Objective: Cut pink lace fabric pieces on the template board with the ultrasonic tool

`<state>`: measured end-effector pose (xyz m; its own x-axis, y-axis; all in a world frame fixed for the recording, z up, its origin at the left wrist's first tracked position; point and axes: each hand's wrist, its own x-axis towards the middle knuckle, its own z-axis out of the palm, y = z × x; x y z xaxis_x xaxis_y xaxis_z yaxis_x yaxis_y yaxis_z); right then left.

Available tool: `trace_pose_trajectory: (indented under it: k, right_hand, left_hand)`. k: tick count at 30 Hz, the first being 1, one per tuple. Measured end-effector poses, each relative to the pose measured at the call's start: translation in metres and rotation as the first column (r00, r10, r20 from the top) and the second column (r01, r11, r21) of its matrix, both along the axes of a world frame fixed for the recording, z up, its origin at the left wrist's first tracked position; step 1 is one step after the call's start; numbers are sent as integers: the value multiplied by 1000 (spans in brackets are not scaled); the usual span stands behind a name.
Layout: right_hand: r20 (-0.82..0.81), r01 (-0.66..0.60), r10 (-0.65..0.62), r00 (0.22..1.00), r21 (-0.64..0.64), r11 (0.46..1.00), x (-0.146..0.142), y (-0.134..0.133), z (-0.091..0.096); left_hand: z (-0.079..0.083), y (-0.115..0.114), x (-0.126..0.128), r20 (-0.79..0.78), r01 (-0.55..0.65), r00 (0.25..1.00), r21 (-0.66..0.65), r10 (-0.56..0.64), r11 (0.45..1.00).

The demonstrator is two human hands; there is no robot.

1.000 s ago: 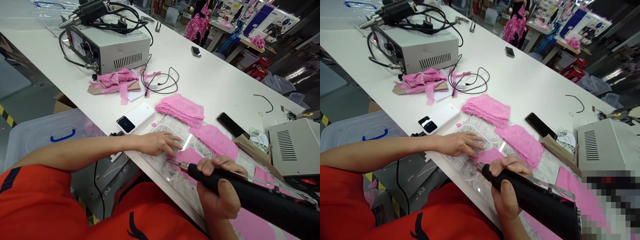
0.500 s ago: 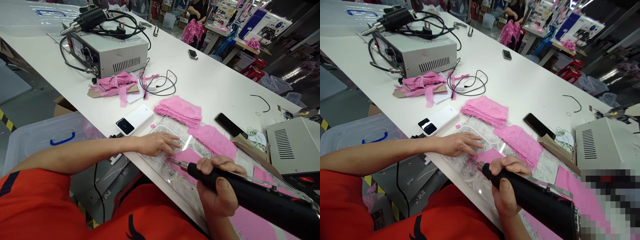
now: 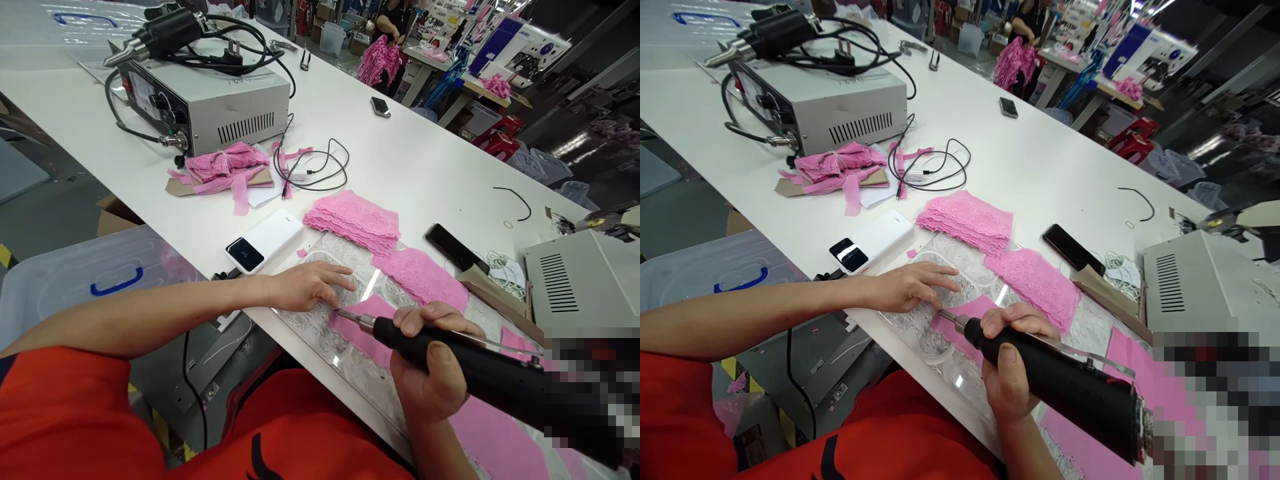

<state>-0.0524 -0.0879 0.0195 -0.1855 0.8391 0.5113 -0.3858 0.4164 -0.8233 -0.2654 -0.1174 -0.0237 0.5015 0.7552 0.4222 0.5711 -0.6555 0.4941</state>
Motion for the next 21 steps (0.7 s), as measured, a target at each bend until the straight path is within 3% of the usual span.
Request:
trace_pose_trajectory:
  k: [7,11,16,21]
  right_hand:
    - [10,3,-3,1000,-1,1000,-1,1,1]
    - [-4,103,-104,995,-40,994,12,14,9]
    - [-44,277,-278,960,-32,960,31,40,18]
    - [-41,286,-290,956,-83,955,30,52,9]
  left_hand:
    - [1,-2,0,-42,-23,999,-37,21,999]
    - [3,-2,5,0,-62,998,47,62,997]
    - [8,-2,29,-116,-78,989,128,93,989]
    - [5,0,52,-222,-88,966,201,133,976]
